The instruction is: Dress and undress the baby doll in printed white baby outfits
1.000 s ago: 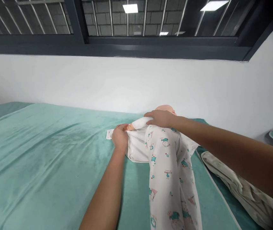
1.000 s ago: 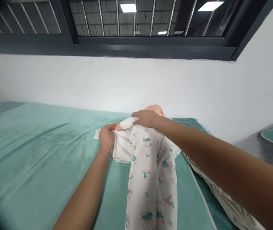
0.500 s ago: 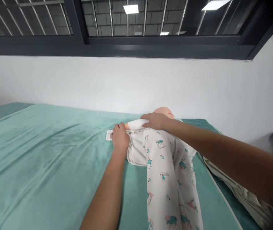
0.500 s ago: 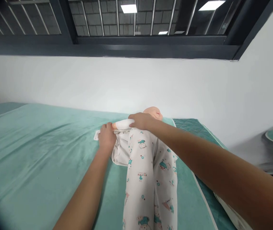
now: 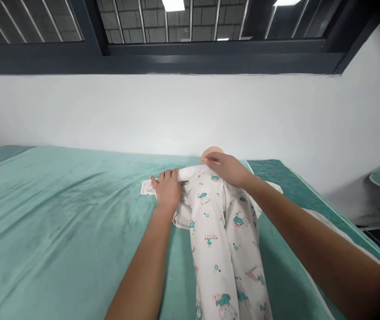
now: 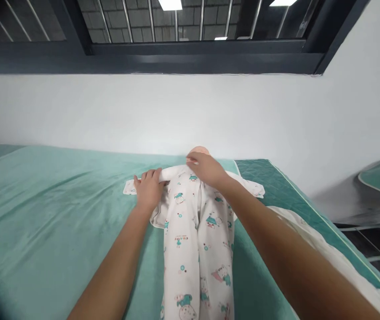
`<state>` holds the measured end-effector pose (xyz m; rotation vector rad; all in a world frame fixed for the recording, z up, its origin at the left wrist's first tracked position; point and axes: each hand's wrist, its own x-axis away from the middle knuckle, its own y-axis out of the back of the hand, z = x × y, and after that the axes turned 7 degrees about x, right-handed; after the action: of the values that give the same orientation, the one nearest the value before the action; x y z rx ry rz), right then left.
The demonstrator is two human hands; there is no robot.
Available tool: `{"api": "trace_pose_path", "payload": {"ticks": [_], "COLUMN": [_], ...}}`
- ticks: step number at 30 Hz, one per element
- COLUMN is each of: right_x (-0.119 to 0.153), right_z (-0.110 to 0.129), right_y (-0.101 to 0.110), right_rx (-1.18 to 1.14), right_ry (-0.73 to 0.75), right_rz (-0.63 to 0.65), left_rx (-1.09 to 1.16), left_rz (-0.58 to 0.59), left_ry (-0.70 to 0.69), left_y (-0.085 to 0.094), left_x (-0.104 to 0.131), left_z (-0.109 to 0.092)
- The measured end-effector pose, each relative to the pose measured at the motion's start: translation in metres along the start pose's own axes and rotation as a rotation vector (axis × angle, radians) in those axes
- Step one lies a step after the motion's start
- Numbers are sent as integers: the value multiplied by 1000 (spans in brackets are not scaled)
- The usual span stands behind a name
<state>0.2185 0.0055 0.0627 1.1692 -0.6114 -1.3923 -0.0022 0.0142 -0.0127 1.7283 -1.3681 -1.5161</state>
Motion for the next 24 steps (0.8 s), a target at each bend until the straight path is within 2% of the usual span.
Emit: {"api": "trace_pose_path", "payload": {"ticks": [3, 4, 6, 8, 11, 14, 16, 18, 20, 22, 24], "right_x": [42, 54, 72, 79, 76, 69, 67, 67, 67, 68, 68], "right_z": [-54, -70, -92, -100, -95, -91, -96, -106, -114, -117, -114], "right_y": [-9, -16, -33, -47, -54, -52, -48, -44, -40, -38, -37], "right_rx": [-80, -67, 5, 103, 182, 177, 160, 110, 48, 27, 40], "right_ry": [-283, -344, -339, -269, -255, -269, -302, -362, -413, -423, -404], "right_rz": [-285, -338, -387, -395, -384, -337, -325, -326, -338, -343, -342], "left_rx": [-24, -32, -44, -50, -21, 213, 439, 580, 595, 487, 274], "left_rz": [-12, -8, 7, 21, -19, -107, -121, -54, 71, 232, 402], "left_ry": [36, 53, 83, 103, 94, 22, -36, -115, -221, -349, -454], "left_y": [2, 2, 4, 6, 13, 27, 38, 47, 51, 50, 44], "left_x": [-1, -1, -1, 0, 3, 6, 6, 2, -7, -19, -33], "left_z": [0, 0, 0, -1, -7, -23, -43, -67, -94, -121, -147]}}
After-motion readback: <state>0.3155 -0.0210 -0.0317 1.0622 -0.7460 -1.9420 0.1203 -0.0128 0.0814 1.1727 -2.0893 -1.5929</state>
